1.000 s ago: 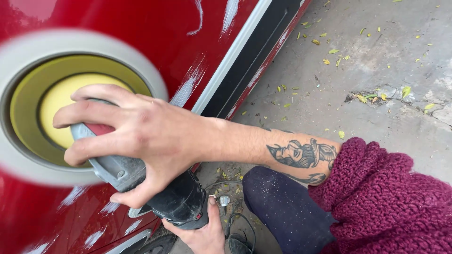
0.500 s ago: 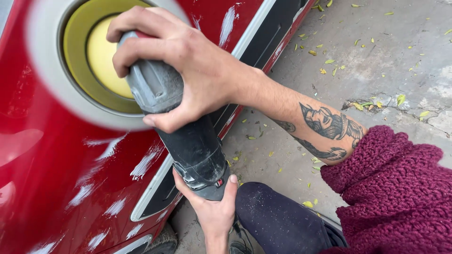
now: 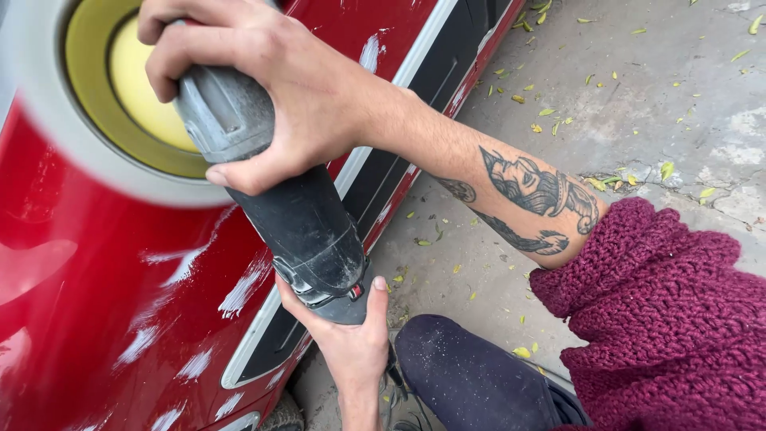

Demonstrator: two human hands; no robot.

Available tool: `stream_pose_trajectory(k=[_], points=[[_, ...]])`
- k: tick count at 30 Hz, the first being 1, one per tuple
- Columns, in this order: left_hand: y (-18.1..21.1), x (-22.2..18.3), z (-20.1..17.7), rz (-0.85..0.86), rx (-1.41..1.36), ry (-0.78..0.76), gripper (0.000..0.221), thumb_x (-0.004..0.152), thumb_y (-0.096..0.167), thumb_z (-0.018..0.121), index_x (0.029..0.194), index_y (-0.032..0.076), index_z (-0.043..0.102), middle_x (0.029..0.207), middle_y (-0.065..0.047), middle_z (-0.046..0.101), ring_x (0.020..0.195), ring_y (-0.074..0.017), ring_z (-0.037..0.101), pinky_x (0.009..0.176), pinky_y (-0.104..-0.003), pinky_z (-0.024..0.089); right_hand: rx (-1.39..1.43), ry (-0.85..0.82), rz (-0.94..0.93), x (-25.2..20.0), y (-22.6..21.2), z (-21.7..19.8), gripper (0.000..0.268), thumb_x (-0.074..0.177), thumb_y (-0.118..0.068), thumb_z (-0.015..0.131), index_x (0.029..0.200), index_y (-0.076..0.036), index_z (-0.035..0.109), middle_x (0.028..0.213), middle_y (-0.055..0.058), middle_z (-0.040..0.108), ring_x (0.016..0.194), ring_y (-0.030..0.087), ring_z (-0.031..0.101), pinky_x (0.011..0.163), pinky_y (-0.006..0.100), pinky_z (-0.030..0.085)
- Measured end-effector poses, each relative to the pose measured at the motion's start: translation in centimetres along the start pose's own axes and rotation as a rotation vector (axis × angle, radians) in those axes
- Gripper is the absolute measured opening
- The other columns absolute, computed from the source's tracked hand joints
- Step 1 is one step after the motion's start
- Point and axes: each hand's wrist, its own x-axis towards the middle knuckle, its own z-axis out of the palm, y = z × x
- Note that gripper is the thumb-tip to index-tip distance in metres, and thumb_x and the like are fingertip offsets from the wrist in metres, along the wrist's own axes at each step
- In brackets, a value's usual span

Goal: Polishing the exterior door panel of a red car using a power buffer.

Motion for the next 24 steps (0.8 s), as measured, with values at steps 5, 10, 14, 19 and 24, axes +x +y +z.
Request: stream_pose_trajectory(k=[5, 10, 14, 19, 24], points=[[-1.7, -1.7, 0.8, -0.076, 0.034, -0.013, 0.114, 0.077, 0.006, 0.079, 0.158, 0.002, 0.0, 0.132, -0.02, 0.051, 0.112, -0.0241, 0.062, 0.096, -0.038, 0.053, 0.014, -0.023, 0.115, -2.2, -1.6, -0.3, 0.051, 0.075, -0.03, 0.088, 0.114, -0.012, 0.061, 0.135, 0.01, 0.051, 0.13, 0.029, 0.053, 0.111, 0.042, 0.048], [-3.6, -3.4, 1.5, -0.086, 0.073, -0.022, 0.114, 0.077, 0.006, 0.081, 0.157, 0.0, 0.0, 0.134, -0.022, 0.05, 0.114, -0.0254, 0.061, 0.098, -0.039, 0.05, 0.08, -0.037, 0.199, -5.0, -2.1, 0.1, 0.052, 0.073, -0.032, 0.089, 0.114, -0.012, 0.064, 0.139, 0.008, 0.051, 0.136, 0.028, 0.052, 0.119, 0.042, 0.045], [-3.0, -3.2, 1.0, -0.166, 0.087, -0.013, 0.117, 0.074, 0.007, 0.081, 0.157, 0.002, -0.001, 0.13, -0.02, 0.053, 0.109, -0.0242, 0.064, 0.095, -0.038, 0.052, 0.093, -0.011, 0.224, -5.2, -2.3, 0.4, 0.051, 0.076, -0.033, 0.09, 0.115, -0.012, 0.064, 0.14, 0.009, 0.051, 0.135, 0.029, 0.052, 0.118, 0.042, 0.045], [-0.4, -1.6, 0.3, -0.15, 0.099, 0.009, 0.117, 0.074, 0.007, 0.081, 0.157, 0.004, -0.001, 0.13, -0.02, 0.054, 0.108, -0.0236, 0.064, 0.093, -0.038, 0.053, 0.1, 0.019, 0.185, -2.2, -1.5, -0.6, 0.053, 0.077, -0.033, 0.09, 0.118, -0.012, 0.063, 0.141, 0.01, 0.051, 0.131, 0.03, 0.054, 0.113, 0.042, 0.047], [2.3, 0.4, 0.1, -0.01, 0.078, 0.007, 0.114, 0.078, 0.004, 0.079, 0.159, 0.002, -0.002, 0.133, -0.021, 0.053, 0.112, -0.0231, 0.064, 0.096, -0.037, 0.053, 0.08, 0.044, 0.021, 0.0, 0.9, -1.1, 0.05, 0.076, -0.021, 0.082, 0.12, -0.012, 0.06, 0.139, 0.008, 0.051, 0.13, 0.025, 0.057, 0.113, 0.036, 0.051]])
